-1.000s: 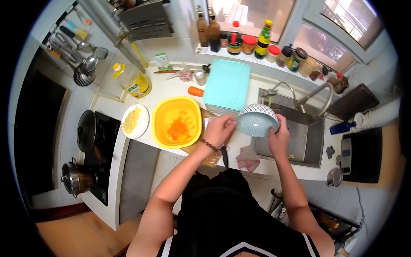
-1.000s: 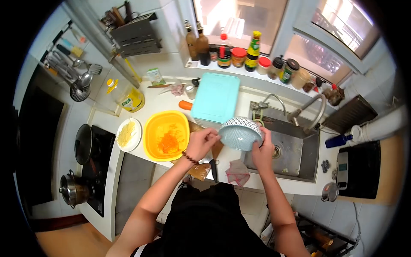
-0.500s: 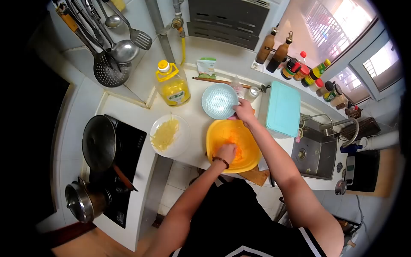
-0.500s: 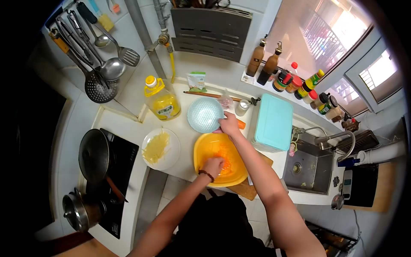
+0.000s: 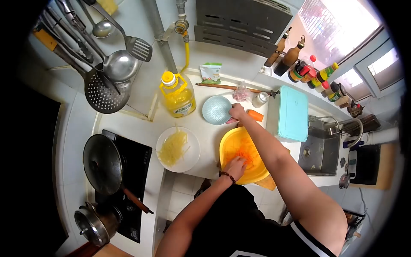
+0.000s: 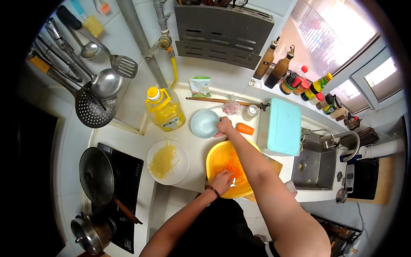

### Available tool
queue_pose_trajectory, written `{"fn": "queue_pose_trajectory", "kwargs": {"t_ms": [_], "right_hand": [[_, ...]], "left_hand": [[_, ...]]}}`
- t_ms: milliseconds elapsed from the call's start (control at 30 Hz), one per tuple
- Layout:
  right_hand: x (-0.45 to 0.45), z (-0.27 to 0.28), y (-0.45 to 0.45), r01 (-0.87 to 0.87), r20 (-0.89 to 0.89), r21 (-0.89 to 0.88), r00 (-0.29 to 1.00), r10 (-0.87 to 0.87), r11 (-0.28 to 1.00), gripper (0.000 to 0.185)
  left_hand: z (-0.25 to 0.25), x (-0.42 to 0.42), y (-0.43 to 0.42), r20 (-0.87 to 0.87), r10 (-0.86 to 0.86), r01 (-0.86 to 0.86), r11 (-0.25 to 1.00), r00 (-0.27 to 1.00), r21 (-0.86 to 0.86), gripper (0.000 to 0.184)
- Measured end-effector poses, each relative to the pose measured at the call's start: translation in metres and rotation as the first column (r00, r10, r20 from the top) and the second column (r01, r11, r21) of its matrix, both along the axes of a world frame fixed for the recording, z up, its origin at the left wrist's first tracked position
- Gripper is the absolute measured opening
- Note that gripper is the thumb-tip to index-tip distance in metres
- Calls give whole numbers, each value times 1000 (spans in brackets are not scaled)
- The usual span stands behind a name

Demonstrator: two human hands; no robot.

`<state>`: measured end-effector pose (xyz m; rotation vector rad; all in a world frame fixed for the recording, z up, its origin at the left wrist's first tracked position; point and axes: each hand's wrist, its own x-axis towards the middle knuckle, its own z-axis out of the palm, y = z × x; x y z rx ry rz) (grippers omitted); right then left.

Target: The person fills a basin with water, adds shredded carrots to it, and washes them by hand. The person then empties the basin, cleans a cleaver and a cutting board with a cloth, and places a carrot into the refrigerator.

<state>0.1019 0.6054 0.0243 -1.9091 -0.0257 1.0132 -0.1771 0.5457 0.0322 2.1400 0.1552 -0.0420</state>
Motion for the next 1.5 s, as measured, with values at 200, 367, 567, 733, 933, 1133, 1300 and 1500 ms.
{"fn": "queue_pose_trajectory", "kwargs": {"t_ms": [200, 367, 567, 733, 933, 1133, 1300, 1500], "right_hand": [[-9, 0, 2, -60, 37, -42, 997, 61, 997, 41], [-10, -7, 0, -114, 105, -64, 987, 120, 991, 37], [2, -35, -5, -102, 27, -57, 994, 104, 993, 38], [11, -47, -13, -337, 328, -279, 846, 420, 899, 45], [6, -25, -62, -237, 264, -56, 933, 243, 970, 34], [-48, 85, -143, -256, 806, -35, 564, 178, 966, 25], [-90, 12, -190, -441, 662, -380, 484, 572, 813, 33], [-111, -19, -194, -447, 558, -578, 392, 731, 682, 40]], "left_hand": [[7, -2, 12, -122, 35, -38, 999, 992, -24, 29], [7, 0, 12, -103, 76, -79, 997, 992, -25, 32], [2, 5, 6, -194, 119, -120, 993, 974, 5, 50], [-2, 14, -1, -343, 125, -107, 992, 931, 72, 58], [-17, 37, -13, -406, 185, -119, 976, 895, 184, 60], [-37, 64, -2, -148, 112, -36, 899, 983, 437, 65], [-29, 90, 1, -291, 52, 94, 879, 955, 467, 48], [-26, 90, 8, -317, -76, 238, 827, 945, 510, 44]]}}
